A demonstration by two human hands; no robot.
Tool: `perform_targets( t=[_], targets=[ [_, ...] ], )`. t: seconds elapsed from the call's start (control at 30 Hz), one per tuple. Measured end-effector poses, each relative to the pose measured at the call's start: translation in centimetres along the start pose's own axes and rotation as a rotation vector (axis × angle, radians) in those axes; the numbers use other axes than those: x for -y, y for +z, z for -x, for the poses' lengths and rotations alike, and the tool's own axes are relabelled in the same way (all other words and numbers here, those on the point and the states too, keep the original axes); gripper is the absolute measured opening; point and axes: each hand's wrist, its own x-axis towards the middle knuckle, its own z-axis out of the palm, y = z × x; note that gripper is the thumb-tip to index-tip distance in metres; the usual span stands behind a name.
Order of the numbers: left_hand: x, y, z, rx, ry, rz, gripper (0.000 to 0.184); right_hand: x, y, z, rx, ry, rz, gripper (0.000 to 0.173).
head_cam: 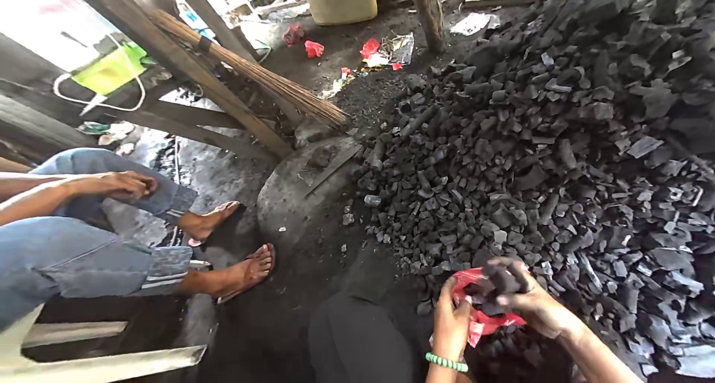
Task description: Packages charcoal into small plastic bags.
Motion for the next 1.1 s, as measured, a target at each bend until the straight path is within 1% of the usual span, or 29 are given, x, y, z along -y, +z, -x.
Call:
perform_targets(
  t=[0.03,0.07,0.1,0.13,0.17,0.2,0.23,0.27,0.3,0.33,0.37,0.4,0.43,0.5,0.53,0.57,0.6,0.63,0.7,0.73,0.8,0.87,0.9,0.93,0.97,1.0,1.03,1.07,1.1],
  targets=[
    [-0.2,-0.1,0.1,0.016,-0.019,-0.035,0.056,-0.3,-0.3,-0.2,0.026,0.085,0.368,0.068],
    [-0.6,-0.2,0.4,0.064,-0.043,-0.128,0.060,-0.1,-0.2,-0.7,0.097,0.213,0.749,0.069],
    [-1.3,-0.4,0.7,0.142,-0.067,-0.258,0.066,0.6,0.3,-1.3,0.210,0.367,1.031,0.073],
    [-1.9,-0.5,1.0,0.236,-0.094,-0.394,0.073,1.4,0.8,-1.8,0.322,0.472,1.180,0.074],
    [-2.2,-0.4,1.1,0.313,-0.113,-0.512,0.081,2.3,0.9,-2.2,0.398,0.497,1.220,0.072],
    [-2.3,-0.2,1.3,0.369,-0.131,-0.602,0.086,3.3,0.7,-2.6,0.413,0.471,1.193,0.062],
    [-2.2,-0.1,1.3,0.417,-0.160,-0.673,0.089,4.5,0.5,-3.1,0.370,0.441,1.130,0.045],
    [-2.2,-0.1,1.2,0.459,-0.191,-0.730,0.089,5.4,0.1,-4.0,0.284,0.400,1.099,0.031],
    [-2.2,-0.1,1.1,0.501,-0.220,-0.777,0.086,6.0,-0.2,-5.3,0.172,0.346,1.122,0.024],
    [-2.3,-0.2,1.0,0.539,-0.238,-0.812,0.082,6.4,-0.2,-6.8,0.073,0.305,1.188,0.024],
    [-2.3,-0.4,1.0,0.567,-0.243,-0.824,0.074,6.2,-0.3,-8.5,0.010,0.255,1.273,0.026],
    [-2.2,-0.6,1.0,0.586,-0.233,-0.812,0.065,5.4,-0.6,-10.1,0.015,0.217,1.374,0.034],
    [-1.9,-0.8,1.1,0.594,-0.204,-0.781,0.056,4.0,-1.0,-11.4,0.073,0.203,1.475,0.046],
    [-1.7,-1.4,1.4,0.577,-0.123,-0.656,0.043,1.2,-1.8,-12.7,0.258,0.293,1.623,0.068],
    [-1.6,-1.6,1.6,0.523,-0.081,-0.569,0.039,0.0,-2.1,-12.7,0.320,0.365,1.674,0.075],
    [-1.6,-1.9,2.0,0.443,-0.043,-0.483,0.036,-0.9,-2.3,-12.2,0.320,0.393,1.682,0.077],
    [-1.4,-2.1,2.2,0.355,-0.011,-0.407,0.035,-1.4,-2.4,-11.5,0.291,0.379,1.673,0.072],
    [-1.2,-2.2,2.2,0.282,0.017,-0.329,0.034,-1.6,-2.5,-10.7,0.255,0.343,1.664,0.063],
    [-0.8,-2.1,2.1,0.203,0.087,-0.143,0.031,-2.3,-3.3,-8.3,0.191,0.235,1.668,0.047],
    [-0.7,-1.8,2.0,0.184,0.139,-0.029,0.028,-2.4,-3.9,-7.3,0.174,0.205,1.672,0.044],
    [-0.7,-1.4,2.1,0.185,0.188,0.200,0.026,-2.5,-5.1,-5.7,0.141,0.169,1.625,0.045],
    [-0.6,-1.1,2.3,0.190,0.153,0.365,0.025,-2.7,-6.1,-4.6,0.082,0.135,1.565,0.047],
    [-0.6,-1.0,2.4,0.185,0.125,0.421,0.025,-2.6,-6.4,-4.3,0.024,0.127,1.500,0.043],
    [-0.7,-0.8,2.4,0.176,0.103,0.461,0.026,-2.5,-6.8,-4.1,-0.078,0.103,1.382,0.042],
    [-0.8,-0.6,2.3,0.167,0.092,0.488,0.027,-2.2,-7.0,-4.0,-0.214,0.066,1.200,0.048],
    [-0.9,-0.5,2.2,0.164,0.095,0.508,0.029,-1.7,-7.1,-3.8,-0.351,0.030,0.979,0.054],
    [-1.0,-0.2,2.1,0.161,0.108,0.525,0.032,-0.9,-6.7,-3.4,-0.465,-0.025,0.700,0.056],
    [-1.1,0.1,2.0,0.157,0.123,0.537,0.036,0.1,-6.1,-2.8,-0.528,-0.080,0.381,0.053],
    [-1.2,0.4,2.0,0.150,0.134,0.547,0.042,0.8,-5.5,-2.0,-0.502,-0.131,0.052,0.048]
  ],
)
